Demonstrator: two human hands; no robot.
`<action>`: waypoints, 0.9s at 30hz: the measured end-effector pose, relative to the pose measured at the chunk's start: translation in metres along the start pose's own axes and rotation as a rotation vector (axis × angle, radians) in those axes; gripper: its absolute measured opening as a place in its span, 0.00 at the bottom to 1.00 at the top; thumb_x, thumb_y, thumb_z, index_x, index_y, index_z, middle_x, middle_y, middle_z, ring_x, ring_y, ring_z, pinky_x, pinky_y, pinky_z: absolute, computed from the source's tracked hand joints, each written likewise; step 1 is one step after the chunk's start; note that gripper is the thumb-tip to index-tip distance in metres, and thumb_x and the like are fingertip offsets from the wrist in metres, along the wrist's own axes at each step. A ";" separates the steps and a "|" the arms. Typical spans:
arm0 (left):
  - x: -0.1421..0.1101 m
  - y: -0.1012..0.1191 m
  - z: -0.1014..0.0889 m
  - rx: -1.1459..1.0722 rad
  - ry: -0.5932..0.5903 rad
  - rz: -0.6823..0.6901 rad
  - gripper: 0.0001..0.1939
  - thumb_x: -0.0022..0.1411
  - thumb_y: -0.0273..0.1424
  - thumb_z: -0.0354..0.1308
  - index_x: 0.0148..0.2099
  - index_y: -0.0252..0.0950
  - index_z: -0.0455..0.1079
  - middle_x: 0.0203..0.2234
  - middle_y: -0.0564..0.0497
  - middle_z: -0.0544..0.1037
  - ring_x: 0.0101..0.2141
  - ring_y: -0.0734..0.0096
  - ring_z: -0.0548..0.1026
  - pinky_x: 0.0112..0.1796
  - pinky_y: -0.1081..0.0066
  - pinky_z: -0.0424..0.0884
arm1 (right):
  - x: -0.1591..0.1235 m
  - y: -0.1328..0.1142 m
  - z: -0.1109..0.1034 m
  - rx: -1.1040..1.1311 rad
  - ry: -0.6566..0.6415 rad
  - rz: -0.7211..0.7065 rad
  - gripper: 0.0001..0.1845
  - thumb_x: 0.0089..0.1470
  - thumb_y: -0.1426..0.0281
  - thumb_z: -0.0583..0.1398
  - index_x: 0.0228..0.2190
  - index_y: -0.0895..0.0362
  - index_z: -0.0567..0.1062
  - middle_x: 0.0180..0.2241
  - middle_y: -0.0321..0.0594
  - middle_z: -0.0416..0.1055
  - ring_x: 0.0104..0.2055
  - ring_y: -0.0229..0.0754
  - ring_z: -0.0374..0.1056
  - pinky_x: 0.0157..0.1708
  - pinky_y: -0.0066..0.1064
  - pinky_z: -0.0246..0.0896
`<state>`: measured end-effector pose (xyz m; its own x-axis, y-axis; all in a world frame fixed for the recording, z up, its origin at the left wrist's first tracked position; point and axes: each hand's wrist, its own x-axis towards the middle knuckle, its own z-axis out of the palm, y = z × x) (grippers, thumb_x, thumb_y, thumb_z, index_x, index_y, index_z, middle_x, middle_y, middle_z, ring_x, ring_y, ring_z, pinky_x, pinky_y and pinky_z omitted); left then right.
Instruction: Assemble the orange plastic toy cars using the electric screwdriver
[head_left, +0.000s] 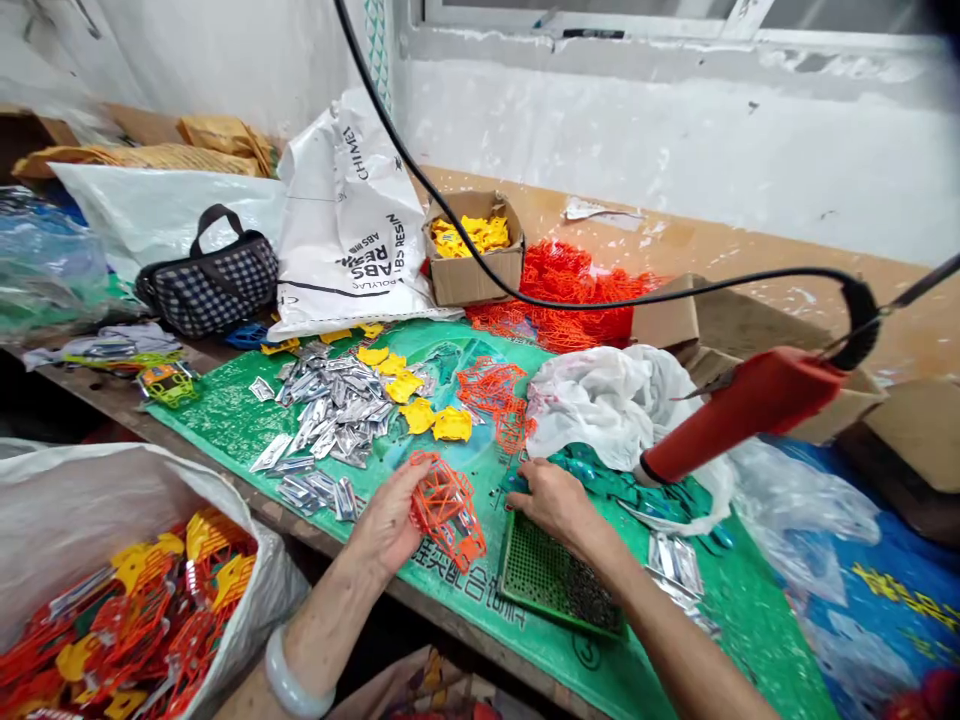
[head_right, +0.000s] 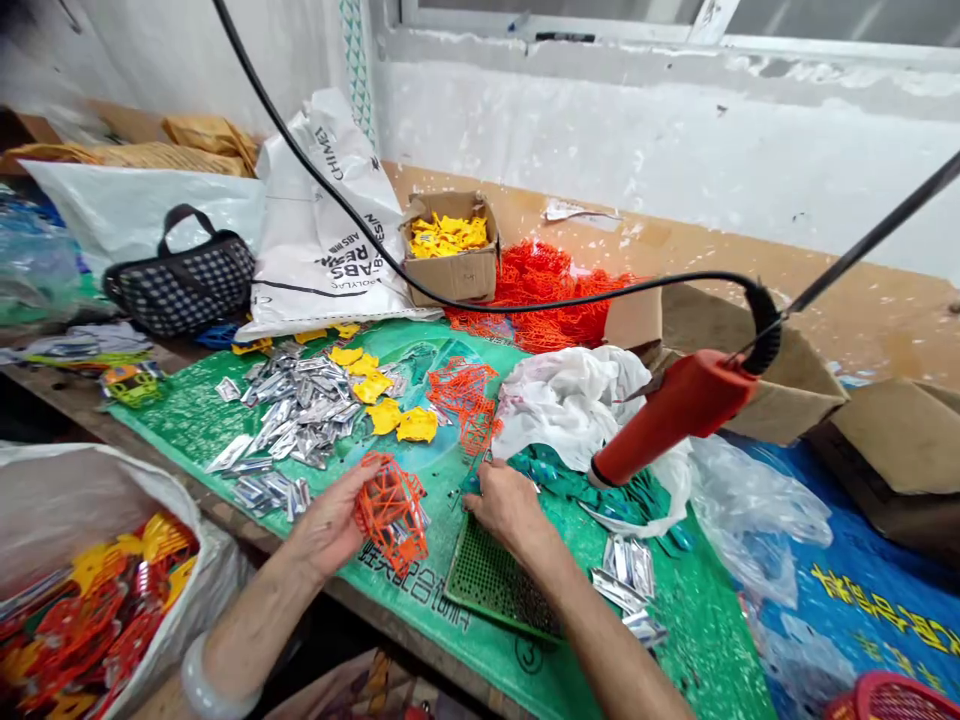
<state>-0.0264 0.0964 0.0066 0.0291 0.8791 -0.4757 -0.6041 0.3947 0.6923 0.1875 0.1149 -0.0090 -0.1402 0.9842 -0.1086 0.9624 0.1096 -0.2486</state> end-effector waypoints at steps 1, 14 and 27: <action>-0.001 -0.003 -0.003 -0.006 0.008 -0.032 0.03 0.59 0.26 0.62 0.36 0.34 0.72 0.23 0.52 0.79 0.22 0.69 0.78 0.26 0.68 0.78 | 0.004 -0.003 0.001 -0.024 -0.048 0.029 0.12 0.58 0.63 0.63 0.38 0.60 0.76 0.40 0.43 0.75 0.41 0.43 0.73 0.42 0.38 0.70; 0.000 -0.013 -0.011 -0.054 -0.039 -0.151 0.16 0.64 0.32 0.61 0.53 0.41 0.65 0.29 0.51 0.80 0.26 0.64 0.80 0.29 0.62 0.78 | 0.022 -0.004 -0.007 0.040 -0.213 0.107 0.17 0.61 0.62 0.61 0.48 0.59 0.71 0.45 0.43 0.72 0.42 0.43 0.71 0.43 0.40 0.70; -0.004 -0.018 -0.007 0.068 -0.107 -0.046 0.35 0.56 0.29 0.67 0.63 0.39 0.58 0.38 0.50 0.79 0.31 0.69 0.78 0.32 0.69 0.75 | -0.017 -0.024 -0.040 0.521 -0.120 -0.306 0.17 0.50 0.82 0.56 0.34 0.53 0.79 0.34 0.35 0.76 0.37 0.40 0.71 0.40 0.30 0.63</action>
<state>-0.0215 0.0841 -0.0075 0.1429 0.8818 -0.4494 -0.5445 0.4492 0.7083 0.1761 0.1013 0.0373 -0.4461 0.8931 -0.0577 0.6382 0.2723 -0.7201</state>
